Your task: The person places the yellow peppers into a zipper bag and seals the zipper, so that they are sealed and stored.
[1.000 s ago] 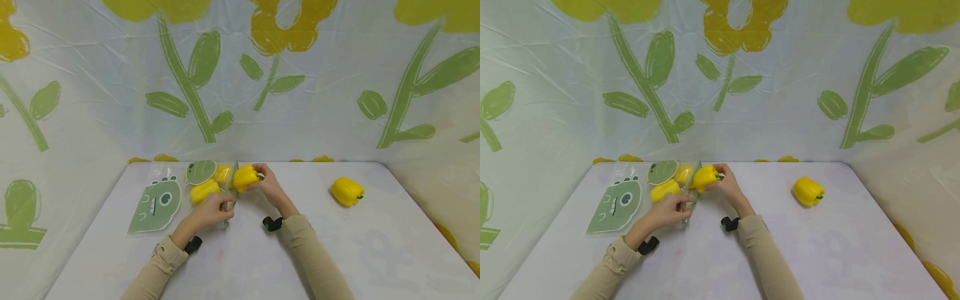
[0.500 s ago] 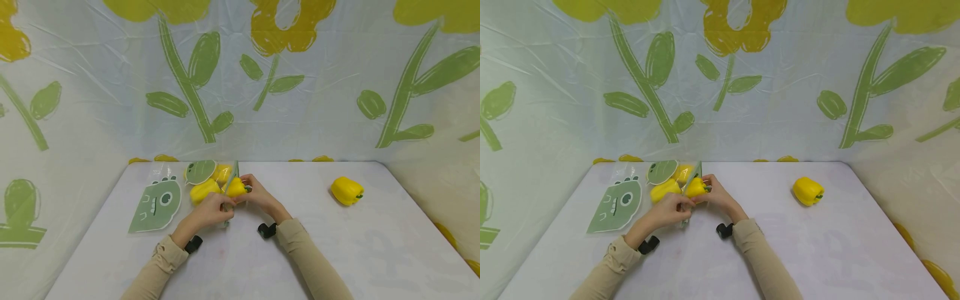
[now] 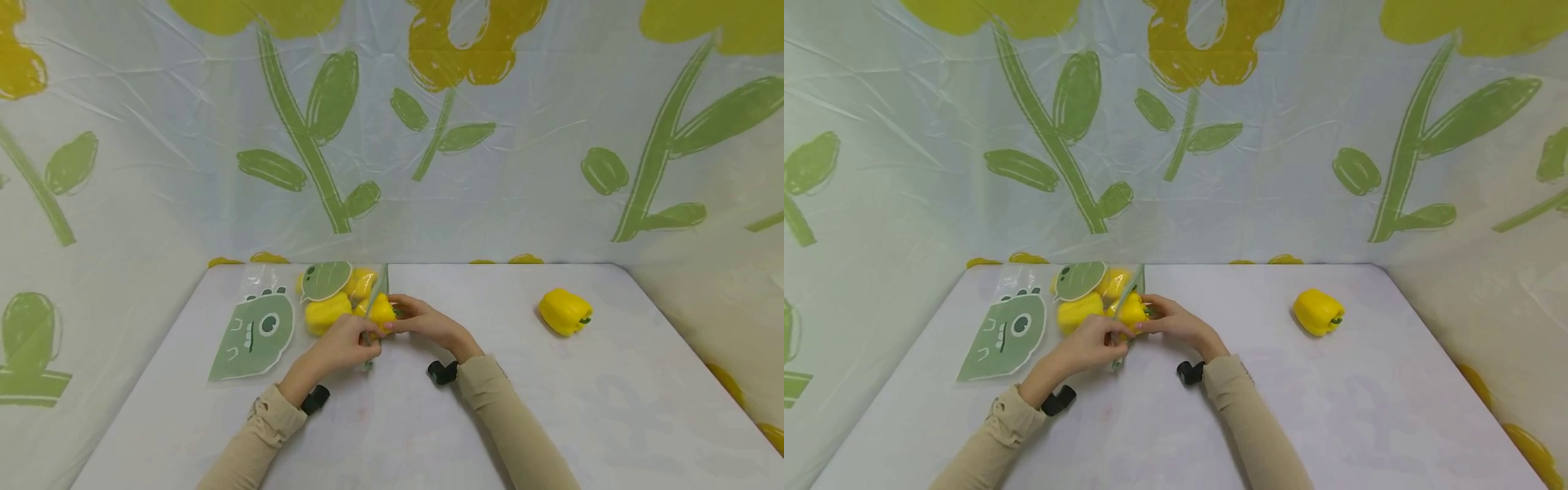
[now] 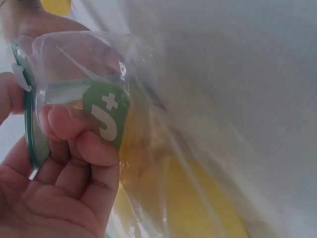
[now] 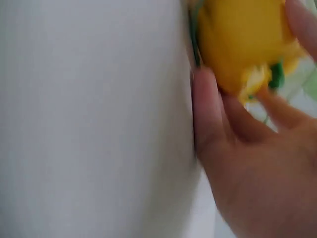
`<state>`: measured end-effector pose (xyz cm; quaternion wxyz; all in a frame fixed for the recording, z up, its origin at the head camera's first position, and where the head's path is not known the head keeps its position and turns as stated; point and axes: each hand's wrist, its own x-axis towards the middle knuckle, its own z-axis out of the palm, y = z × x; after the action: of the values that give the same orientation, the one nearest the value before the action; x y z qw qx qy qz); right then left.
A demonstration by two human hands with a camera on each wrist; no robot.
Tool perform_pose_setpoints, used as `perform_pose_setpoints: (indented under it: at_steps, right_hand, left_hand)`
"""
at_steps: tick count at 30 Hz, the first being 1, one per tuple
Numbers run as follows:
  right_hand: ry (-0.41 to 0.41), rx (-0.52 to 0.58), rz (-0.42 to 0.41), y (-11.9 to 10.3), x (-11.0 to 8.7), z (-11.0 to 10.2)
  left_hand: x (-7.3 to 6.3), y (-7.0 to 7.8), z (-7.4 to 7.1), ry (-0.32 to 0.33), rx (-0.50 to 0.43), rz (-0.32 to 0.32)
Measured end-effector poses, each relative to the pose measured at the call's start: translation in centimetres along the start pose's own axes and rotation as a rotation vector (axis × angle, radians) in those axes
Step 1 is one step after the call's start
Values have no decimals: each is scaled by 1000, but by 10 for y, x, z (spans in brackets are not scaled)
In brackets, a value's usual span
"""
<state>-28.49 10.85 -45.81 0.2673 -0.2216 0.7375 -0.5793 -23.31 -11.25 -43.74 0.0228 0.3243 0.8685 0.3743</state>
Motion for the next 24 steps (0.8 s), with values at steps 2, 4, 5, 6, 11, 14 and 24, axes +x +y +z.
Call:
perform_pose_setpoints:
  at_steps: [2, 4, 5, 6, 11, 14, 24]
  right_hand:
    - [15, -39, -3, -2, 1, 2]
    - [21, -63, 6, -4, -1, 1]
    - [24, -54, 14, -5, -2, -1]
    - [29, -36, 23, -6, -3, -4]
    - [102, 82, 52, -5, -12, -19]
    - [162, 84, 41, -1, -13, -21]
    - [332, 26, -26, -5, -1, 9]
  left_hand:
    - [-1, -1, 0, 0, -4, -3]
    - [-1, -1, 1, 0, -3, -9]
    - [-1, -1, 1, 0, 0, -11]
    - [-1, -1, 1, 1, 4, -11]
    - [0, 0, 0, 8, 28, -7]
    - [0, 1, 0, 11, 31, -2]
    - [0, 2, 2, 17, 37, 20]
